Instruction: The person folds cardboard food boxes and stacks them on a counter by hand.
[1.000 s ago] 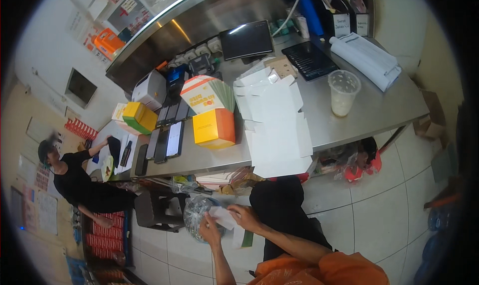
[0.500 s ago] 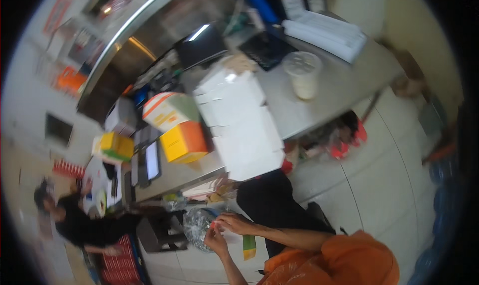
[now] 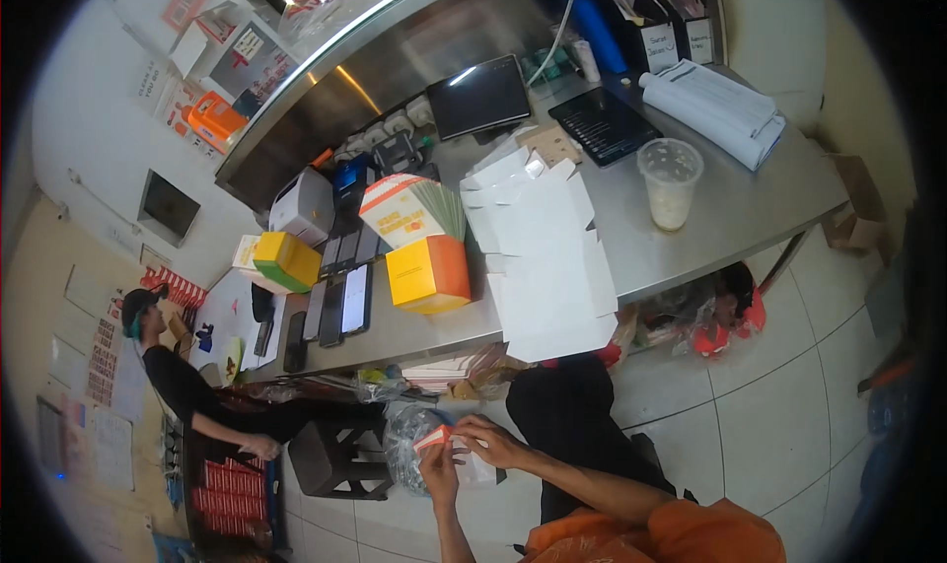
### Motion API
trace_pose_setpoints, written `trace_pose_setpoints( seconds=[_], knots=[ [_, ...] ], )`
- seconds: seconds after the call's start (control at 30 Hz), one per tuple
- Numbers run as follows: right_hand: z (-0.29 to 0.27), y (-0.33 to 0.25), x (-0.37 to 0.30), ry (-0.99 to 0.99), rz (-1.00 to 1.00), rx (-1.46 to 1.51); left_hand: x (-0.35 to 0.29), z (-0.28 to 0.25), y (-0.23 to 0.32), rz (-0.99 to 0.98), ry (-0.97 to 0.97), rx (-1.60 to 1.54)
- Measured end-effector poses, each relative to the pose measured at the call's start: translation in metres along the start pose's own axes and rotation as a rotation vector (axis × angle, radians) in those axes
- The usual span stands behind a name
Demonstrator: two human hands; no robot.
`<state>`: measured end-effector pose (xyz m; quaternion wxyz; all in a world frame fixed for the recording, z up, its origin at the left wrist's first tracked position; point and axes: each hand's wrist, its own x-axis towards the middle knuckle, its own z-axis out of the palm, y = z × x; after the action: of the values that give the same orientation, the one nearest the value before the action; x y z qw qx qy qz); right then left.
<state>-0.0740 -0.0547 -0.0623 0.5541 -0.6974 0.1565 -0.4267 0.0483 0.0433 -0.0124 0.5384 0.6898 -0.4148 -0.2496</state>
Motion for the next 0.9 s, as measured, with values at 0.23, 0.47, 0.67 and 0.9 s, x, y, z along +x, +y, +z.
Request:
trace_pose_setpoints(
  seconds=[0.23, 0.47, 0.67, 0.9],
  knots=[
    [-0.006, -0.024, 0.007, -0.117, 0.019, 0.163, -0.008, -0.012, 0.009, 0.003, 0.145, 0.084],
    [0.000, -0.018, 0.011, -0.058, 0.033, 0.267, -0.007, -0.009, 0.012, 0.057, 0.318, 0.272],
    [0.001, -0.029, 0.014, 0.065, 0.146, 0.244, -0.022, 0.038, 0.012, -0.139, 0.388, -0.234],
    [0.007, -0.024, 0.013, 0.135, 0.162, 0.090, -0.024, 0.023, 0.012, -0.174, 0.175, -0.319]
  ],
)
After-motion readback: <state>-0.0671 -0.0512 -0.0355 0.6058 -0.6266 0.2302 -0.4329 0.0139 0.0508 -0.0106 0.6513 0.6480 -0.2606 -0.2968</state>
